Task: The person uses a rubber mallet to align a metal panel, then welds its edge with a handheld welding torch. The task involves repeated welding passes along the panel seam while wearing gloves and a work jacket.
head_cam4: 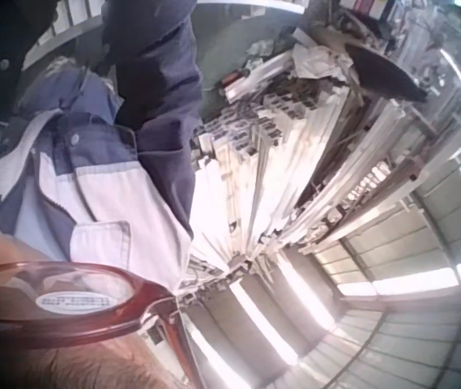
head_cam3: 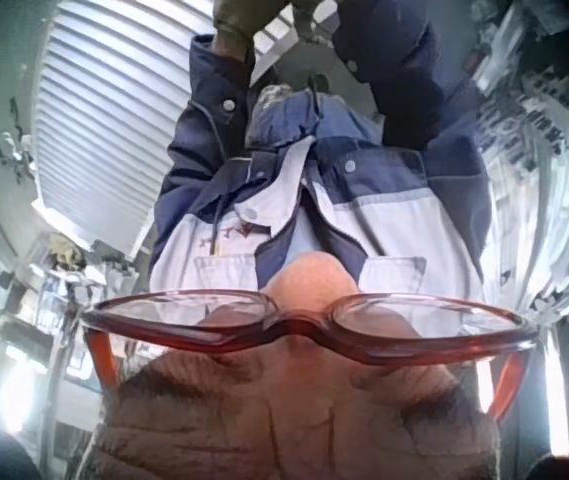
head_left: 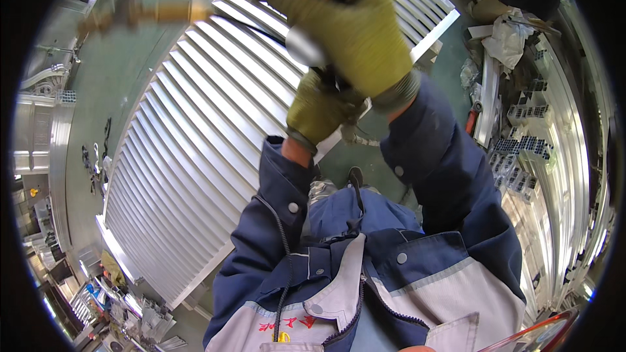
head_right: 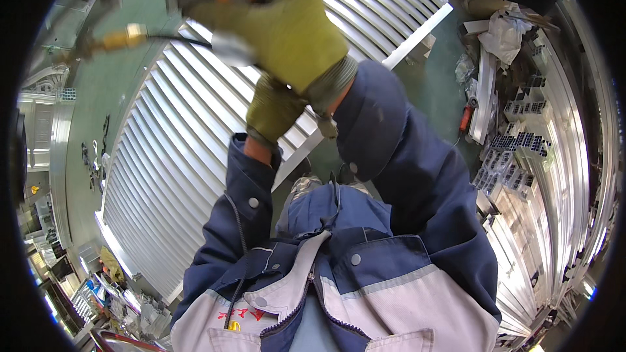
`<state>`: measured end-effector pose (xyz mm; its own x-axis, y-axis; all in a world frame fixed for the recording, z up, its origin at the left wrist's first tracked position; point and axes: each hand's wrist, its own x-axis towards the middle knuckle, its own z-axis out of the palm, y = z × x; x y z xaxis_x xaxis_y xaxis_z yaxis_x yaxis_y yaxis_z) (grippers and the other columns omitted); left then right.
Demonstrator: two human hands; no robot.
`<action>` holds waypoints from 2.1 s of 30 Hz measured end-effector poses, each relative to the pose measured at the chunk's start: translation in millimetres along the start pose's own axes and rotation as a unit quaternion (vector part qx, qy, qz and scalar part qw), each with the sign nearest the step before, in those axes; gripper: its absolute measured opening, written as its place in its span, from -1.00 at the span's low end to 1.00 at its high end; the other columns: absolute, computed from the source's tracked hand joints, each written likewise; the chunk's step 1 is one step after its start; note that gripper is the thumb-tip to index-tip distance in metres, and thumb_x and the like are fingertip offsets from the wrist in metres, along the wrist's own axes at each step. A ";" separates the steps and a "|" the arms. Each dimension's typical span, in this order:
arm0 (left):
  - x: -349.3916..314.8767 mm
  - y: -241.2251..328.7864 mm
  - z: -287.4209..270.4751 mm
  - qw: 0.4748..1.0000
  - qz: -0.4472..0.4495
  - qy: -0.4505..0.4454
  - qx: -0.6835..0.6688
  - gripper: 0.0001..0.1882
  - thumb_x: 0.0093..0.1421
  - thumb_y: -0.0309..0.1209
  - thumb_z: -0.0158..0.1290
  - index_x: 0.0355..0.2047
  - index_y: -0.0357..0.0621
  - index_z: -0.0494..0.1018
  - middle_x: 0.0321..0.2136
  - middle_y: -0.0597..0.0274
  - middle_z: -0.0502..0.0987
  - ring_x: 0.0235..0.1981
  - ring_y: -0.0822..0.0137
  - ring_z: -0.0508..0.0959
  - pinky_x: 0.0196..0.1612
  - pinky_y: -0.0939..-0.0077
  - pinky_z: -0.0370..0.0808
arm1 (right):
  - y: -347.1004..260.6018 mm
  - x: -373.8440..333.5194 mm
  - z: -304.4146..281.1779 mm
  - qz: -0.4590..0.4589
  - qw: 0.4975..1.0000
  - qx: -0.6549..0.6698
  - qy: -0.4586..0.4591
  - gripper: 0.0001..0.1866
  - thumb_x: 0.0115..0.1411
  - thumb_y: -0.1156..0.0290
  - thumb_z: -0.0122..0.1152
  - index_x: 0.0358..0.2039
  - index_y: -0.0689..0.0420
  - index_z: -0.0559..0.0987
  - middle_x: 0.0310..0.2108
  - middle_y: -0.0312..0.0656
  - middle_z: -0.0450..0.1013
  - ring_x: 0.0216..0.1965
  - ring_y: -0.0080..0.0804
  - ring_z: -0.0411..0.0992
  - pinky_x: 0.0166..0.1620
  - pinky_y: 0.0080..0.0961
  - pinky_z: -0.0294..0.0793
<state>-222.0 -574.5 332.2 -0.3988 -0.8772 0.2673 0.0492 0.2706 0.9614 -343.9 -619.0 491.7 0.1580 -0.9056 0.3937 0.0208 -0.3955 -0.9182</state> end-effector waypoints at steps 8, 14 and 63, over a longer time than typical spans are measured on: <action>28.4 54.1 50.4 0.988 -0.151 -0.016 -0.028 -0.36 0.20 -0.28 0.62 0.24 -0.09 0.62 0.06 0.32 0.71 0.02 0.38 0.68 0.17 0.36 0.68 | -15.4 12.1 -127.4 -0.112 0.989 0.008 0.092 -0.46 0.57 0.01 0.28 0.30 0.17 0.59 0.05 -0.08 0.68 0.01 -0.19 0.70 0.16 -0.25 0.74; 21.0 56.5 67.6 0.950 -0.290 -0.053 0.102 -0.61 0.34 -0.27 0.49 0.08 -0.11 0.67 -0.23 0.37 0.74 -0.27 0.52 0.70 -0.12 0.56 0.68 | 0.6 -16.6 -153.4 -0.185 0.939 0.279 0.082 -0.47 0.62 -0.02 0.15 0.35 0.12 0.55 0.04 -0.11 0.67 0.00 -0.16 0.67 0.12 -0.23 0.72; -307.1 19.7 72.2 0.835 -0.275 0.039 -0.476 -0.34 0.27 -0.57 0.51 0.34 -0.10 0.52 0.18 0.34 0.69 0.19 0.47 0.63 0.34 0.39 0.59 | -38.2 -212.3 44.4 0.132 0.913 0.382 0.060 -0.18 0.66 -0.08 0.08 0.61 0.29 0.19 0.28 0.11 0.53 0.24 -0.02 0.59 0.32 0.19 0.68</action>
<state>-164.7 -271.1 264.4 -0.5424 -0.7976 -0.2641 0.5972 -0.5871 0.5466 -334.4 -404.9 441.3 0.1486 -0.9824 0.1131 0.6871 0.0203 -0.7263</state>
